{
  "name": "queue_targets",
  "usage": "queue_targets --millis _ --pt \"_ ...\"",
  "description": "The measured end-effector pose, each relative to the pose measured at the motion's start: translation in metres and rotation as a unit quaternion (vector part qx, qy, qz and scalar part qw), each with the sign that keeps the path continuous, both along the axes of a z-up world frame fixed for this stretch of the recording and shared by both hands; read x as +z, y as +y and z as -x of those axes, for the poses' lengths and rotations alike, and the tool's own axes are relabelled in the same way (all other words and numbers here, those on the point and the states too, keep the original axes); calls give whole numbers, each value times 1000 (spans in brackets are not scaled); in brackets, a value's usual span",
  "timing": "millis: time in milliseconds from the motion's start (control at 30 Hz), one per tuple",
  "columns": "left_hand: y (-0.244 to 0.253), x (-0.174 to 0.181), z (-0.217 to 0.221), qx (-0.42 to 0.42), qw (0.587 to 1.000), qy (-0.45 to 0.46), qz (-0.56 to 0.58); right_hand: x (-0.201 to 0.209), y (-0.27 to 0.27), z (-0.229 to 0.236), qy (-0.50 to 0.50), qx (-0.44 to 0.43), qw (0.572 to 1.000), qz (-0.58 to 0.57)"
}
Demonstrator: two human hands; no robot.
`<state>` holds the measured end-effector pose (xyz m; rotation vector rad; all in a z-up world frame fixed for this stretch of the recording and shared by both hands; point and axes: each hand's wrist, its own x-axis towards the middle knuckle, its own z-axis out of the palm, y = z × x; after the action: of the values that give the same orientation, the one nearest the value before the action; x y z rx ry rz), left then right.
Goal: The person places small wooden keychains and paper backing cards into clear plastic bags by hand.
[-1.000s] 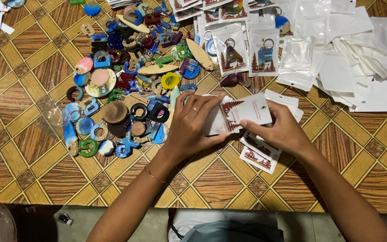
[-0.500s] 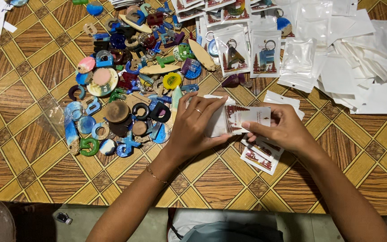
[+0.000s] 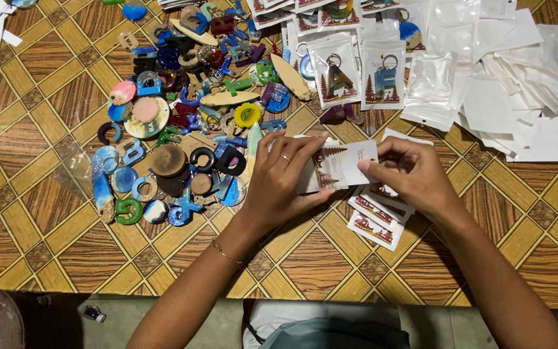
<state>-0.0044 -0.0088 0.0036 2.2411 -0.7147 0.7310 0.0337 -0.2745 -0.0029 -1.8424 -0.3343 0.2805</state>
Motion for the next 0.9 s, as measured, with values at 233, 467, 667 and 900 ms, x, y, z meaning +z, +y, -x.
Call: queue_targets --millis 233,467,667,900 --pt "-1 -7 0 -36 999 12 -9 24 21 13 -8 30 999 18" --pt "-4 -2 3 -62 998 4 -12 15 25 10 39 47 998 -14" --pt "-8 -1 8 -70 997 -14 -15 15 27 13 142 45 988 -44" --pt "-6 0 8 -55 997 -32 -32 19 27 7 161 56 985 -10"
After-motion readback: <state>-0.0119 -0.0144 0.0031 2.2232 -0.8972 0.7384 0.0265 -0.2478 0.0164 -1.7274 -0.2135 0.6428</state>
